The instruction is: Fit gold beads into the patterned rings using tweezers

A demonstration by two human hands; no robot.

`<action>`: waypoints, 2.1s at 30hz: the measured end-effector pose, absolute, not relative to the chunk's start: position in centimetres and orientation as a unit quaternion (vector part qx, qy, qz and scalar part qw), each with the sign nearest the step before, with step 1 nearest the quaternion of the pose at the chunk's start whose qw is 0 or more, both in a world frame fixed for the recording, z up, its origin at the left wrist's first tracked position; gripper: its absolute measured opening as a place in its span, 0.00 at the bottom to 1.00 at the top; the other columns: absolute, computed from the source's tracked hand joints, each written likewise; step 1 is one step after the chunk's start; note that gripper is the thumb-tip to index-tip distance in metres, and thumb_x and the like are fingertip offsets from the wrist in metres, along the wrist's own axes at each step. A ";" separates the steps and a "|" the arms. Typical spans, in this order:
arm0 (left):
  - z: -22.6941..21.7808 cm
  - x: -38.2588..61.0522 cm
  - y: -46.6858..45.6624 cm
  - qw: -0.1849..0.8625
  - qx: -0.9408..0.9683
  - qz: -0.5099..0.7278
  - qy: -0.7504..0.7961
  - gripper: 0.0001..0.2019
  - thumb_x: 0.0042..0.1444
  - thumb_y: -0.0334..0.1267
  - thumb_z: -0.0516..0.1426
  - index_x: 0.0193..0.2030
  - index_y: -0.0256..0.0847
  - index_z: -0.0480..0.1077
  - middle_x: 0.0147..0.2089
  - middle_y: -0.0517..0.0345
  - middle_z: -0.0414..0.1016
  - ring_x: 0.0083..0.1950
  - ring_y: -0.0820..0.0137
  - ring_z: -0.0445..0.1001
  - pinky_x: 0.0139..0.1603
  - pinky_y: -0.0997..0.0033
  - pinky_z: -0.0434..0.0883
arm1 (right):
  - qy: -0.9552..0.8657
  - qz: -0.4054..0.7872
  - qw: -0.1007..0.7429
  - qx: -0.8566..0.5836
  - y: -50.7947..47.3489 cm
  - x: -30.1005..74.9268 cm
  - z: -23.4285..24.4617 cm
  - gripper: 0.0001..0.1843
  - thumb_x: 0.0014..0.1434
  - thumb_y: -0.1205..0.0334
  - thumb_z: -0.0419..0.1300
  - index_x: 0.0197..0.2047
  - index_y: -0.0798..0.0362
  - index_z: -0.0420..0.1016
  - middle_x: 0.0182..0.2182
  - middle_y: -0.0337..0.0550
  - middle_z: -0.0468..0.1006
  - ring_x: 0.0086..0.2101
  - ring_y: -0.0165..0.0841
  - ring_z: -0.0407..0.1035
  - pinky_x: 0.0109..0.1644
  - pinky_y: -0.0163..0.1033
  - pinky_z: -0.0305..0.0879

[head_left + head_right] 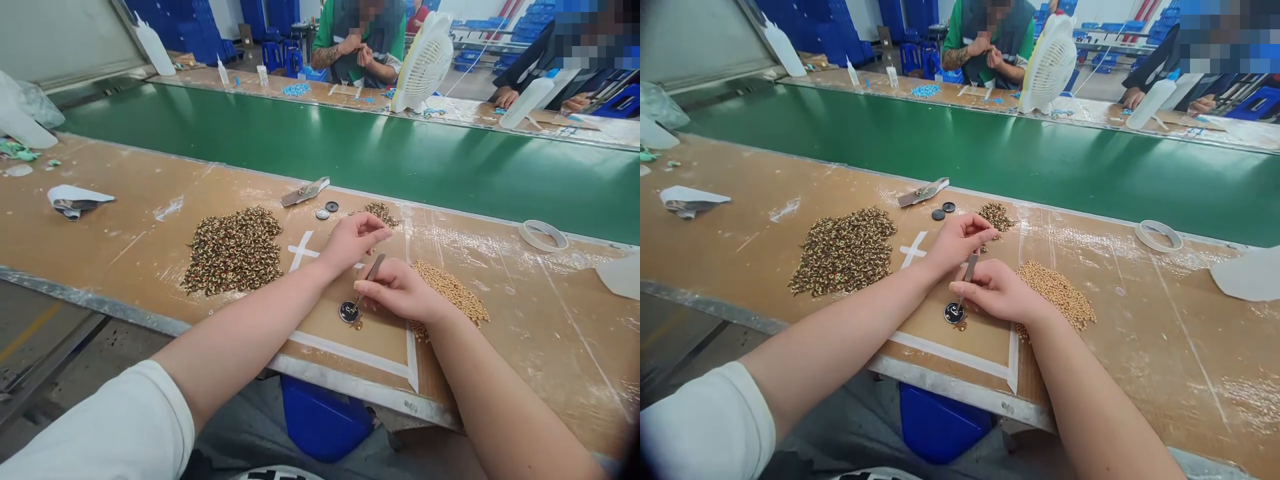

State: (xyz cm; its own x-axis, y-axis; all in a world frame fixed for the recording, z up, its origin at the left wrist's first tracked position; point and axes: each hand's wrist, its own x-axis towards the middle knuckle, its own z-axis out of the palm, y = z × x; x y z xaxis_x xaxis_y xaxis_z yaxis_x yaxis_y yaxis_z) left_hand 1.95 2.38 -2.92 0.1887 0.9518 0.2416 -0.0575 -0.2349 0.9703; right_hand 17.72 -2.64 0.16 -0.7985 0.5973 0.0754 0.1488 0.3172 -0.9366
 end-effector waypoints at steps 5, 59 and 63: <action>-3.0 2.0 2.4 0.452 0.615 0.516 0.389 0.12 0.56 0.45 0.67 0.37 0.38 0.78 0.38 0.55 0.80 0.35 0.74 0.72 0.39 0.70 0.69 | -0.798 0.515 0.205 -0.238 -2.7 17.5 0.4 0.23 0.70 0.50 0.59 0.26 0.54 0.72 0.21 0.39 0.75 0.24 0.28 0.67 0.29 0.35 0.62; -1.9 1.8 1.4 0.579 0.588 0.390 0.409 0.19 0.51 0.47 0.70 0.45 0.41 0.73 0.35 0.56 0.80 0.25 0.77 0.65 0.22 0.76 0.65 | -0.587 0.355 0.574 -0.446 1.5 20.5 -1.0 0.20 0.70 0.45 0.58 0.31 0.50 0.72 0.21 0.38 0.70 0.19 0.28 0.63 0.23 0.37 0.58; -1.9 1.7 1.4 0.582 0.589 0.388 0.404 0.19 0.52 0.46 0.70 0.45 0.40 0.72 0.35 0.56 0.80 0.25 0.78 0.66 0.23 0.76 0.64 | -0.585 0.359 0.573 -0.448 1.4 20.4 -0.9 0.20 0.69 0.45 0.59 0.31 0.50 0.73 0.21 0.38 0.71 0.19 0.28 0.63 0.23 0.37 0.58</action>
State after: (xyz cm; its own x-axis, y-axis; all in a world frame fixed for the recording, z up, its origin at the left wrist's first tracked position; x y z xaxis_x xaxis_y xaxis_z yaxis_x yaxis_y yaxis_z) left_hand 1.75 1.41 -1.95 0.3720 0.9281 -0.0138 0.0244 0.0050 0.9997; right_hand 20.43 1.42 -0.91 0.0571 0.9354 0.3490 0.1135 0.3413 -0.9331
